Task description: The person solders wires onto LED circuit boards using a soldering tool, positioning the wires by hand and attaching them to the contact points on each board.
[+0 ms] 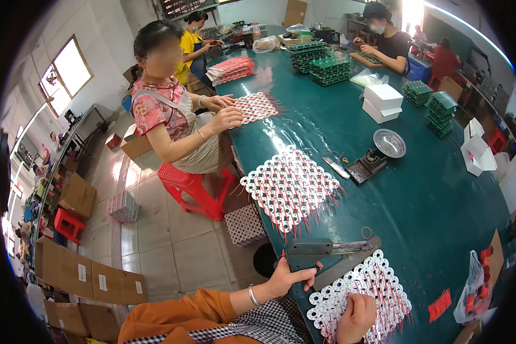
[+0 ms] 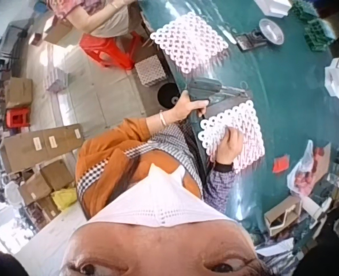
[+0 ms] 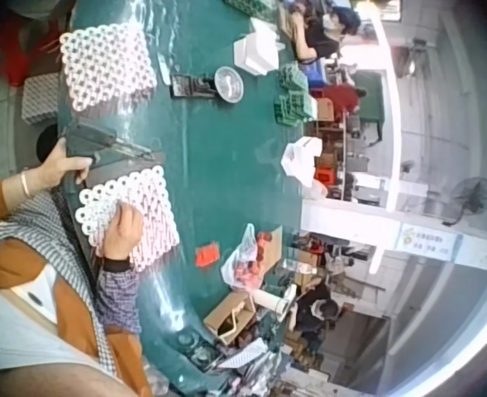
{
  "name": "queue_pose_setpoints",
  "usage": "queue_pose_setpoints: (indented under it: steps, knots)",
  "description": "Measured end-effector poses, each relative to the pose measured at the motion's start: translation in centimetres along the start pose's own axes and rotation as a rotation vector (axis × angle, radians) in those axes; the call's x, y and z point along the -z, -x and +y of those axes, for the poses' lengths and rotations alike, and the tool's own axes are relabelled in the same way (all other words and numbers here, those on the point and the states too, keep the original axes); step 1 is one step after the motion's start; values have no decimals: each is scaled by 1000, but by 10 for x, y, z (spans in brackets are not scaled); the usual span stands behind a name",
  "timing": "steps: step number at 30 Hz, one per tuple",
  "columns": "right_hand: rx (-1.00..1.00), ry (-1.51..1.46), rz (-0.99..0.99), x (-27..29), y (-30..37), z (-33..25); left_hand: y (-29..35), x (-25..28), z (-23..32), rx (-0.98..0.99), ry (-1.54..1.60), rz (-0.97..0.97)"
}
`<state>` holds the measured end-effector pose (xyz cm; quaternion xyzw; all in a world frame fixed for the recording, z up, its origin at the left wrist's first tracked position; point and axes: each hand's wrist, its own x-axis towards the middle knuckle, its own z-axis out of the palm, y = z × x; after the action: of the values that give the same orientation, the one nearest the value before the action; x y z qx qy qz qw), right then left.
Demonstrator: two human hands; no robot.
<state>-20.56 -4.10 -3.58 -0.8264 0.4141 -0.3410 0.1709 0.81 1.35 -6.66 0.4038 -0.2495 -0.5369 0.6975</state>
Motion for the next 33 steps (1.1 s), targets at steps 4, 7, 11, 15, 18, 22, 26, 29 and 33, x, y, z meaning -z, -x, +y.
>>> queue_pose_setpoints:
  steps: [4,7,11,15,18,22,26,29,33]
  knots:
    - [-12,-1,3,0,3,1,-1,3,-4,24,-3,-21]
    - [-37,8,10,1,2,2,-1,4,-7,31,4,-12]
    - [16,65,-43,7,-1,3,-3,7,-12,50,33,2]
    - [14,38,-56,11,-7,3,-4,2,-6,65,32,23]
    - [-11,11,-45,11,-4,1,0,0,-1,111,19,9]
    - [13,-10,-43,14,0,3,7,-6,4,135,26,70]
    - [-8,-46,-34,13,-2,5,7,-3,2,153,-40,82]
    - [14,-72,-52,13,1,8,3,-11,10,138,-137,106]
    - [-16,-81,7,3,0,8,2,-10,11,40,-145,80]
